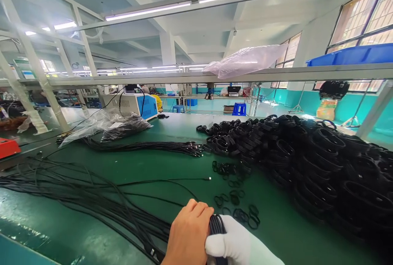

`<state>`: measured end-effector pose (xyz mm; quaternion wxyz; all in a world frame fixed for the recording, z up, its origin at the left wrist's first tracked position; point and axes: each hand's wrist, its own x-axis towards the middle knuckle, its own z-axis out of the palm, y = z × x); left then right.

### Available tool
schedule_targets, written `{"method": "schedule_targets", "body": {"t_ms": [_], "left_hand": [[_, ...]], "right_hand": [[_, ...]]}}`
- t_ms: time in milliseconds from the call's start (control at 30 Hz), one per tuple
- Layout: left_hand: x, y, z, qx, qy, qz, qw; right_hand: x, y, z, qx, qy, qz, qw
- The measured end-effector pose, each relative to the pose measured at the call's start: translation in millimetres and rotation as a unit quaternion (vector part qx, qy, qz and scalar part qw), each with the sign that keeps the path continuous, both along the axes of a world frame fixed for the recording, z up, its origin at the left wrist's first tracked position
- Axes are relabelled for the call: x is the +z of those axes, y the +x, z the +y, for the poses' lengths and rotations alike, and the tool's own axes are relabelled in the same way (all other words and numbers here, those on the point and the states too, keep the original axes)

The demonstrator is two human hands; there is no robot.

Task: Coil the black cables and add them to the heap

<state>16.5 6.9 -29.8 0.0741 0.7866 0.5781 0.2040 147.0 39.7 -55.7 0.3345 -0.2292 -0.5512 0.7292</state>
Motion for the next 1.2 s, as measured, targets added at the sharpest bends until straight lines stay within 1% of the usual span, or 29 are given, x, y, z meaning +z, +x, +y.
{"method": "schedule_targets", "body": {"t_ms": [67, 100, 133, 167, 200, 267, 333, 367, 400, 500, 600, 667, 733, 800, 867, 1000, 1100, 1200], "left_hand": [[9.4, -5, 6, -0.017, -0.037, -0.034, 0.999], [14.7, -9, 11, -0.017, -0.053, -0.066, 0.996], [19.5, -14, 17, -0.009, -0.064, -0.1, 0.993], [23.3, -19, 24, 0.009, -0.07, -0.126, 0.989], [25.7, -24, 31, 0.028, -0.072, -0.135, 0.988], [25.5, -31, 47, 0.052, -0.071, -0.102, 0.991], [20.0, -30, 62, 0.04, -0.074, -0.047, 0.995], [16.1, -26, 68, 0.028, -0.077, -0.028, 0.996], [12.1, -22, 73, 0.017, -0.08, -0.014, 0.997], [0.5, -4, 83, -0.02, -0.087, 0.02, 0.996], [-9.2, 11, 87, -0.06, -0.1, 0.053, 0.992], [-13.7, 17, 89, -0.07, -0.109, 0.063, 0.99], [-14.7, 16, 91, -0.068, -0.113, 0.052, 0.99], [-11.9, 11, 94, -0.059, -0.118, 0.018, 0.991], [-7.1, 2, 98, -0.054, -0.136, -0.034, 0.989], [-1.8, -10, 102, -0.063, -0.192, -0.138, 0.97], [1.2, -11, 100, -0.057, -0.191, -0.198, 0.96], [12.1, -8, 93, -0.066, -0.199, -0.265, 0.941]], "right_hand": [[6.7, 7, 1, 0.023, -0.045, 0.007, 0.999], [11.2, 13, 3, 0.023, -0.076, 0.011, 0.997], [16.1, 21, 6, 0.008, -0.103, 0.015, 0.995], [21.2, 30, 10, -0.025, -0.121, 0.02, 0.992], [26.0, 39, 14, -0.078, -0.12, 0.032, 0.989], [33.6, 58, 25, -0.191, -0.098, 0.077, 0.974], [37.0, 70, 33, -0.276, -0.085, 0.113, 0.951], [37.1, 72, 36, -0.301, -0.083, 0.123, 0.942], [36.5, 73, 37, -0.312, -0.084, 0.128, 0.937], [32.4, 68, 37, -0.297, -0.098, 0.147, 0.938], [28.1, 62, 34, -0.273, -0.131, 0.162, 0.939], [25.8, 61, 33, -0.257, -0.158, 0.159, 0.94], [23.7, 60, 33, -0.24, -0.184, 0.153, 0.941], [21.7, 59, 34, -0.224, -0.204, 0.147, 0.942], [19.8, 56, 34, -0.211, -0.208, 0.144, 0.944], [17.4, 47, 33, -0.218, -0.156, 0.132, 0.954], [18.1, 41, 29, -0.212, -0.122, 0.112, 0.963], [20.3, 40, 26, -0.187, -0.118, 0.098, 0.97]]}}
